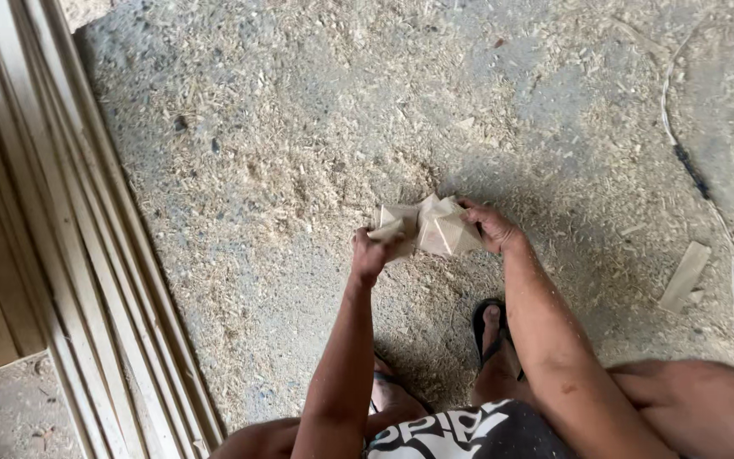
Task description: The person squats on the floor and sorts small, pyramid-shaped wooden pieces from a pile, arranging them into neat rows on the ground. They then gather the sorted pieces and place them onto a wooden rack.
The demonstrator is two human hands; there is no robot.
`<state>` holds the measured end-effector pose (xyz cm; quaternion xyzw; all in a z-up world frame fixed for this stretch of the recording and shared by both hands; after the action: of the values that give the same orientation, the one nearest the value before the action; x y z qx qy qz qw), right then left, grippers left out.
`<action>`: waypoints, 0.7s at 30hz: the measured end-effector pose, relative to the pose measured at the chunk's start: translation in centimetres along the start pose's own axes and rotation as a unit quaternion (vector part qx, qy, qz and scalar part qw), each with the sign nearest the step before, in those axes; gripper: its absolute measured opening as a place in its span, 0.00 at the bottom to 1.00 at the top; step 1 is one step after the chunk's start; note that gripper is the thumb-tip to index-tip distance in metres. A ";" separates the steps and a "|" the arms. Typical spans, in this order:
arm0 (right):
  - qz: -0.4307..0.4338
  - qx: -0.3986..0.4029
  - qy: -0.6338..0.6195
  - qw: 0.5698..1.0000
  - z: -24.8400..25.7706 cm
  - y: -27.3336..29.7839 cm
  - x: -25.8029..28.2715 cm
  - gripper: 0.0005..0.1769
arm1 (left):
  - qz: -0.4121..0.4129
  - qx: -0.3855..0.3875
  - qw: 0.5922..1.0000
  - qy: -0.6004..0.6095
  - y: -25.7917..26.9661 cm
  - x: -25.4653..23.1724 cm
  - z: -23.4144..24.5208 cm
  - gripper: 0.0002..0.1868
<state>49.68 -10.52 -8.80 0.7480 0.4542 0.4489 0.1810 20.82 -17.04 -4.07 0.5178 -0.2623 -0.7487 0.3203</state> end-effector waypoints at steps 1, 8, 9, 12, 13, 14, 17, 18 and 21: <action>0.000 0.007 -0.018 1.000 -0.2 0.1 -0.2 0.46 | 0.006 -0.002 1.000 0.021 0.5 0.6 -0.5 0.55; -0.020 0.029 0.026 0.999 -0.5 0.0 1.0 0.48 | -0.034 -0.023 0.997 -0.061 1.4 -1.5 -0.2 0.50; -0.014 0.033 0.029 0.999 -0.8 -0.1 1.2 0.49 | -0.010 -0.004 1.000 0.003 1.6 -1.7 -0.4 0.50; 0.007 0.054 0.014 0.998 -2.2 1.2 0.6 0.49 | 0.042 0.034 0.989 0.137 3.6 -0.5 -1.4 0.48; 0.008 0.054 0.009 0.998 -2.6 1.8 0.3 0.49 | 0.045 0.030 0.988 0.147 4.2 0.1 -1.7 0.47; 0.008 0.055 0.005 0.998 -2.7 1.3 1.7 0.48 | 0.049 0.026 0.986 0.157 3.2 -0.3 -1.9 0.46; 0.031 0.089 0.000 0.996 -3.0 0.7 4.4 0.44 | -0.141 0.057 0.941 0.303 1.0 -1.1 -2.4 0.42; 0.030 0.103 -0.012 0.994 -3.1 1.5 3.0 0.42 | -0.233 0.108 0.884 0.390 2.5 0.0 -2.7 0.40; 0.042 0.138 -0.027 0.989 -3.0 1.9 1.5 0.42 | -0.081 -0.003 0.972 0.220 2.1 3.9 -3.1 0.44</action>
<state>48.41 -10.64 -5.13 0.7960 0.4747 0.3691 0.0691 23.16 -21.56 -5.96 0.6883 -0.1405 -0.6408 0.3096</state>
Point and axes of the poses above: each hand's wrist, its own y-axis away from the middle knuckle, its own z-axis out of the back of the hand, x = y × z, the point moved 5 cm from there along -y, towards the middle knuckle
